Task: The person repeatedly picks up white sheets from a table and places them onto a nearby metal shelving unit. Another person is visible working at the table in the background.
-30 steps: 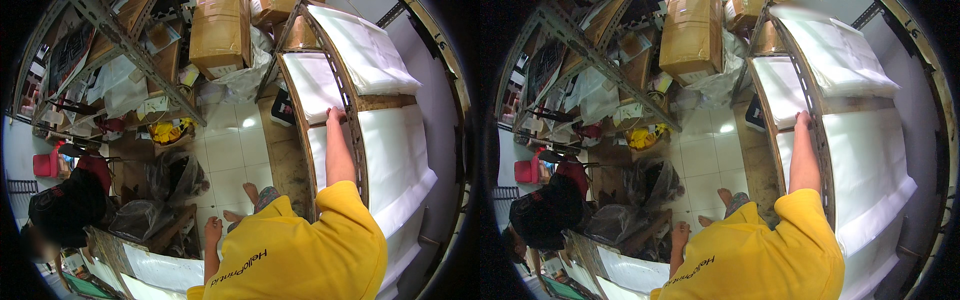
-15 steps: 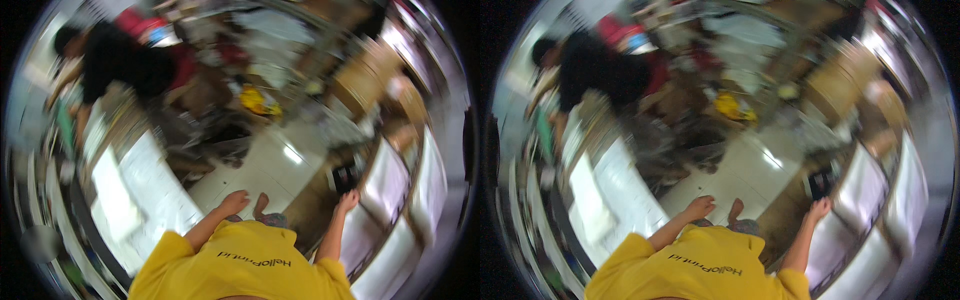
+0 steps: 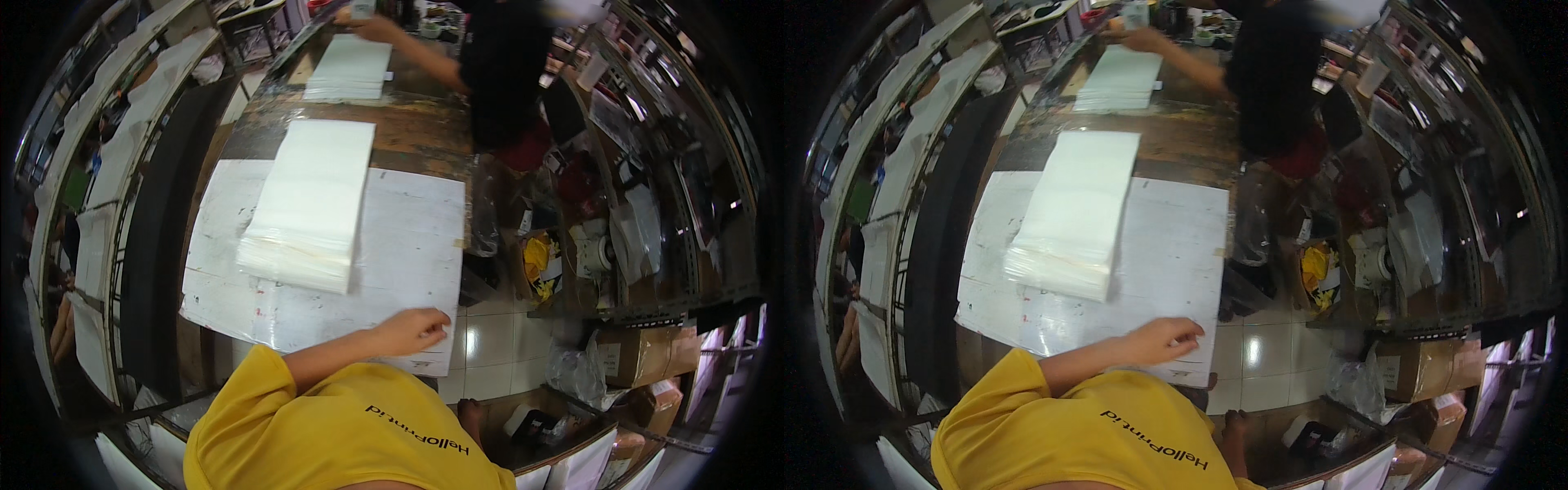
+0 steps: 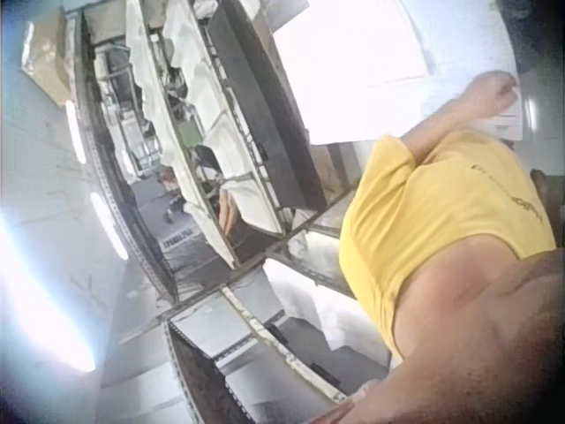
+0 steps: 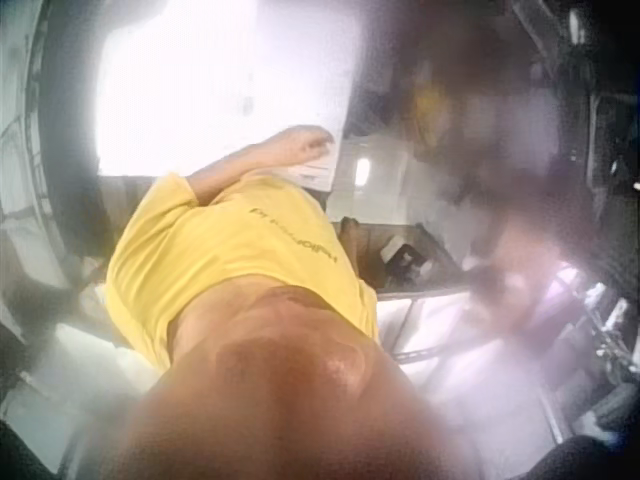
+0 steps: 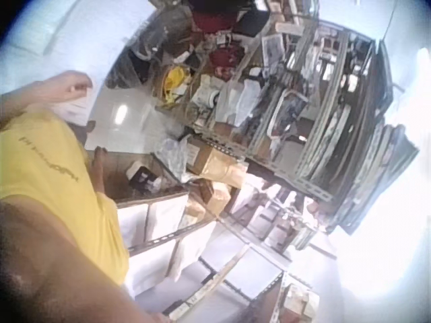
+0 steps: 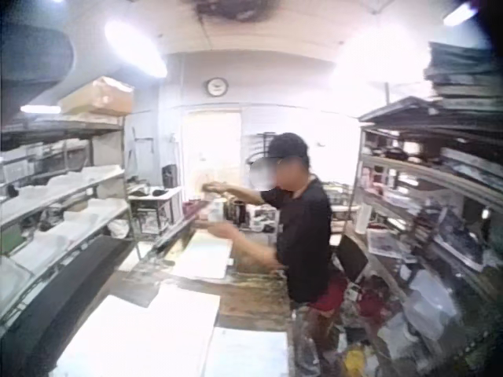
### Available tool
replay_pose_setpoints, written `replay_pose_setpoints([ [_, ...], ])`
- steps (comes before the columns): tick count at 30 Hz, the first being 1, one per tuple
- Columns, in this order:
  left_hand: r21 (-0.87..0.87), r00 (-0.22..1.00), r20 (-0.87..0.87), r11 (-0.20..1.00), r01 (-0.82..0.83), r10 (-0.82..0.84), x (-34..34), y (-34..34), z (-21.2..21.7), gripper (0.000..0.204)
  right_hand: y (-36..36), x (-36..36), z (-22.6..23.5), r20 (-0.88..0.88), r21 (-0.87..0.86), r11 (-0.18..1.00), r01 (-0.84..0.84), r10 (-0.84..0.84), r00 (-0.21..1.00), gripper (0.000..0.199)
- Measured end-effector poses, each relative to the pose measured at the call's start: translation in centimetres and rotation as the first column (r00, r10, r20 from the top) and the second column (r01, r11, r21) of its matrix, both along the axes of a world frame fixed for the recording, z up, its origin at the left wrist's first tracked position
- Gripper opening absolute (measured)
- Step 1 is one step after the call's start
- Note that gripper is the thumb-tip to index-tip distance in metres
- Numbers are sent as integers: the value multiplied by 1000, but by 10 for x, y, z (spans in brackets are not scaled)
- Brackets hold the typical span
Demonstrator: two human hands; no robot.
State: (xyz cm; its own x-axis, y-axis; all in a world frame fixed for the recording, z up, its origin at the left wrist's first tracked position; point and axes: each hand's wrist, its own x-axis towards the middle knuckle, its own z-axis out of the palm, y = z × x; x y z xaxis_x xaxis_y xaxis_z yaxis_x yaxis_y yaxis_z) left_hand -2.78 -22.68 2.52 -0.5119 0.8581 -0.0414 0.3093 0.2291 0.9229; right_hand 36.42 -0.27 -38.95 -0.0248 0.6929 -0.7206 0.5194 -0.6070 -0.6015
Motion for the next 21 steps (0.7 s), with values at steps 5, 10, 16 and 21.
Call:
replay_pose_setpoints([
  [5,97,906,-149,918,-385,396,-55,-110,8,23,3,-63,51,-292,-11,991,-134,125,948,53],
  [10,130,764,-222,795,-592,605,-76,-169,9,18,-29,-148,119,-148,138,990,-22,42,988,48],
  [16,249,514,-217,556,-793,830,-94,-211,-10,18,-40,-121,89,-216,45,997,60,-49,975,40],
  [21,302,244,-549,462,-834,799,-99,-262,-41,27,-56,-80,75,-178,-39,998,56,-62,982,34],
])
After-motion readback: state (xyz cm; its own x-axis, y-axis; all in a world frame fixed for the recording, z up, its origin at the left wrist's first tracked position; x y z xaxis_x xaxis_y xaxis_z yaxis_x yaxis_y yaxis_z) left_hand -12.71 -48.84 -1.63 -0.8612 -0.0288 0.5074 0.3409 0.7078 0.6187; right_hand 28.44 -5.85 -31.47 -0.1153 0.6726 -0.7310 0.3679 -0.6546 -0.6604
